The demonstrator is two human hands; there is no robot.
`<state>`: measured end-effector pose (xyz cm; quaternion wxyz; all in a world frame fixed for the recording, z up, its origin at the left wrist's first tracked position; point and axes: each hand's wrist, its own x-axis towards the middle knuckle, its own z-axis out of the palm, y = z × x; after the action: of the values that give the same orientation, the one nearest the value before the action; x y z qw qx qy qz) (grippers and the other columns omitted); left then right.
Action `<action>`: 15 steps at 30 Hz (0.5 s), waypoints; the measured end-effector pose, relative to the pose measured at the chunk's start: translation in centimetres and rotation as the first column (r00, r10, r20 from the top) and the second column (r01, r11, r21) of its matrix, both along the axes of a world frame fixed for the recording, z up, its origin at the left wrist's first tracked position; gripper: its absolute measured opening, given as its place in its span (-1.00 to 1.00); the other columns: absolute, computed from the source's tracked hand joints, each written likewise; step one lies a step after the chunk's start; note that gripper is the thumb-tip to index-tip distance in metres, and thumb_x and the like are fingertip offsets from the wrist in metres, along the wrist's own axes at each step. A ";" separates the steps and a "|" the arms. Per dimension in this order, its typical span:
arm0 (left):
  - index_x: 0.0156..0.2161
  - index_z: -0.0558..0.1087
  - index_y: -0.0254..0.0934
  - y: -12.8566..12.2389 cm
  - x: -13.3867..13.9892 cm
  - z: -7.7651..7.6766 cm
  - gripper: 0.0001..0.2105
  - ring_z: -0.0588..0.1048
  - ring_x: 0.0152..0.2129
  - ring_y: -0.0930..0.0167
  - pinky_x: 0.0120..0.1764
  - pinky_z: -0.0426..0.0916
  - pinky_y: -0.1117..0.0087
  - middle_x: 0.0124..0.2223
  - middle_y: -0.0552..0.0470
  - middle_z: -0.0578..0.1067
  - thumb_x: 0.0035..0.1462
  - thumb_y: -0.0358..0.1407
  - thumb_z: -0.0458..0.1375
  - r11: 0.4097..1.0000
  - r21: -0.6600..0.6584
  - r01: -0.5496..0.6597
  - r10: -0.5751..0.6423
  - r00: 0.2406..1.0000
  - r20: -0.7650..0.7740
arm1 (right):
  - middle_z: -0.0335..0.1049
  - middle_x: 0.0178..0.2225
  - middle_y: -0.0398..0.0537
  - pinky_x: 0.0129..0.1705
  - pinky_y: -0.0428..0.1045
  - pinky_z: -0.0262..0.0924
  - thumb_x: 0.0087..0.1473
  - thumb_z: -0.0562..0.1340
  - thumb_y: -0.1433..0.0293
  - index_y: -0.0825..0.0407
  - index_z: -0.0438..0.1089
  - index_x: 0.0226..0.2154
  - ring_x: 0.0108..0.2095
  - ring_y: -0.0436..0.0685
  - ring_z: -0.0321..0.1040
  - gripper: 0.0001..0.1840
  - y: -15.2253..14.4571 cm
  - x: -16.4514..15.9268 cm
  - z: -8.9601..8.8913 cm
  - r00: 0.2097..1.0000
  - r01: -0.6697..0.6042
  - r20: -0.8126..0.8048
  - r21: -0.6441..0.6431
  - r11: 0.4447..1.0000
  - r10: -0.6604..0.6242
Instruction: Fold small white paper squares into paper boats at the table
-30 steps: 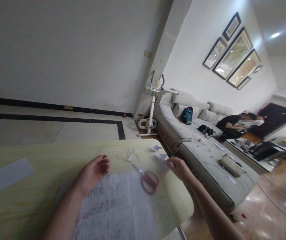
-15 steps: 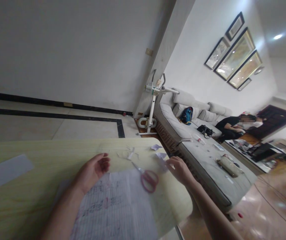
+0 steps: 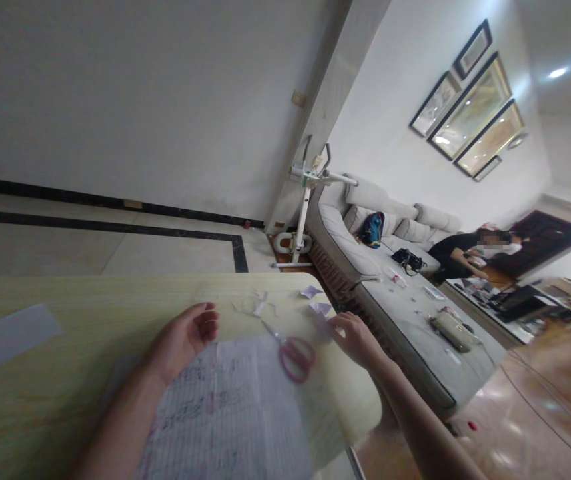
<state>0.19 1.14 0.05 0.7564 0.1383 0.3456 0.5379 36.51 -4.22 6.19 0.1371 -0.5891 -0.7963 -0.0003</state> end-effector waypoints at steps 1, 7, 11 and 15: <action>-0.35 0.44 -0.38 0.0 0.0 0.0 -0.90 0.47 -0.60 0.46 -0.54 0.40 0.46 -0.50 -0.01 0.49 0.08 -0.47 0.07 1.000 0.001 -0.006 0.006 1.000 -0.004 | 0.42 -0.44 -0.05 -0.23 0.00 0.16 0.06 0.14 0.42 -0.01 0.42 -0.42 -0.36 0.12 0.33 -0.86 0.0 -0.1 0.0 1.000 -0.004 0.002 -0.005 1.000 0.004; -0.36 0.45 -0.37 -0.2 0.1 0.4 -0.91 0.46 -0.61 0.46 -0.56 0.39 0.46 -0.50 -0.01 0.48 0.06 -0.46 0.09 1.000 0.003 -0.006 0.006 1.000 -0.017 | 0.42 -0.43 -0.04 -0.23 0.00 0.18 0.06 0.13 0.43 0.03 0.42 -0.39 -0.35 0.11 0.33 -0.85 -0.2 0.0 0.1 1.000 -0.018 0.003 -0.033 0.999 0.018; -0.36 0.45 -0.37 -0.2 0.1 0.4 -0.91 0.47 -0.60 0.46 -0.54 0.40 0.47 -0.49 -0.02 0.49 0.06 -0.46 0.09 1.000 0.006 -0.013 0.013 1.000 -0.018 | 0.41 -0.41 -0.02 -0.22 0.01 0.18 0.00 0.18 0.41 0.04 0.42 -0.35 -0.33 0.12 0.33 -0.88 -0.4 0.1 0.1 0.999 -0.033 0.009 -0.046 0.998 0.033; -0.36 0.45 -0.38 -0.2 0.2 0.5 -0.91 0.46 -0.61 0.47 -0.55 0.40 0.47 -0.50 -0.01 0.49 0.07 -0.47 0.09 1.000 0.005 -0.006 0.006 1.000 -0.014 | 0.40 -0.38 -0.01 -0.21 0.02 0.18 -0.06 0.26 0.35 0.04 0.39 -0.29 -0.32 0.13 0.32 -0.79 -1.0 0.2 0.0 0.998 -0.054 0.013 -0.054 0.997 0.055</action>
<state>0.36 0.95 0.52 0.7519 0.1431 0.3500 0.5401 36.69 -5.17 6.23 0.1152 -0.5706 -0.8129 0.0206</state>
